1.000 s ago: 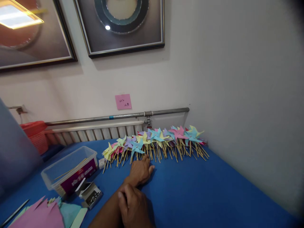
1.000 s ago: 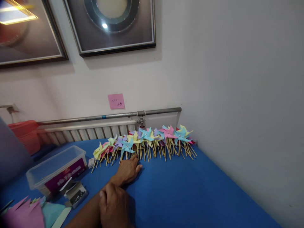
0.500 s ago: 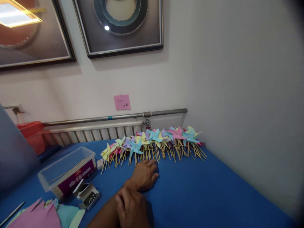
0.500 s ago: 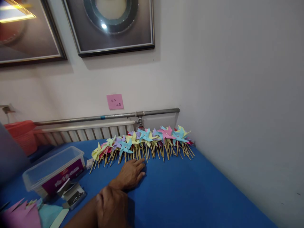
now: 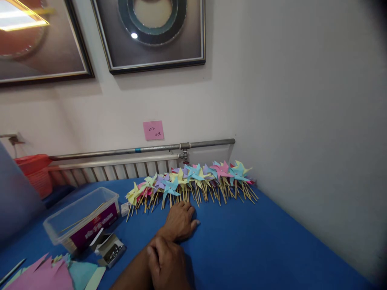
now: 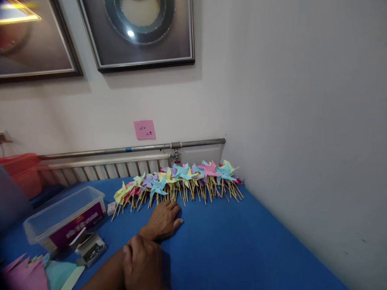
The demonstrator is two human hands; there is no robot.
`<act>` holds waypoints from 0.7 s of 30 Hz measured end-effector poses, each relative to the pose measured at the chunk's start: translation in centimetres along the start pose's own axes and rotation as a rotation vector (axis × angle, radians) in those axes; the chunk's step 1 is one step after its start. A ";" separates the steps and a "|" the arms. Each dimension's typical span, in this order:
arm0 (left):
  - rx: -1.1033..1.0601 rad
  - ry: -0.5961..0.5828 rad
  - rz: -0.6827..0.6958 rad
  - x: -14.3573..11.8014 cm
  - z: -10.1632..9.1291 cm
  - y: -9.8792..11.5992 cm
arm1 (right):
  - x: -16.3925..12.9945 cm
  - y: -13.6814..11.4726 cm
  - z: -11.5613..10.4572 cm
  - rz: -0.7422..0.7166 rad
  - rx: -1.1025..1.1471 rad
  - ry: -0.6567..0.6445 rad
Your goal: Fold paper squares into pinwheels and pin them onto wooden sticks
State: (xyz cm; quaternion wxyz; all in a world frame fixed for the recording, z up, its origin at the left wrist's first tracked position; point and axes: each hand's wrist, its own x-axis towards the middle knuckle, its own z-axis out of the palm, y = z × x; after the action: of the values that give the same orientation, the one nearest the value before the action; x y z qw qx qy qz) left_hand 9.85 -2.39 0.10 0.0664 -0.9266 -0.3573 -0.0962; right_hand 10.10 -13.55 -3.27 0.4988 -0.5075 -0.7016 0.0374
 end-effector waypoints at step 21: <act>0.049 -0.053 0.148 0.7 -1.0 1.5 | 0.3 -2.8 -2.4 -0.067 0.079 -0.085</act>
State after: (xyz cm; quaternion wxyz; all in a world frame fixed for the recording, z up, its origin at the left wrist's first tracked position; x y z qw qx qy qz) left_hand 11.22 -3.26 1.17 0.0862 -0.9509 -0.2916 -0.0576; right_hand 9.95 -15.81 -0.30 0.4890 -0.4617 -0.7367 0.0701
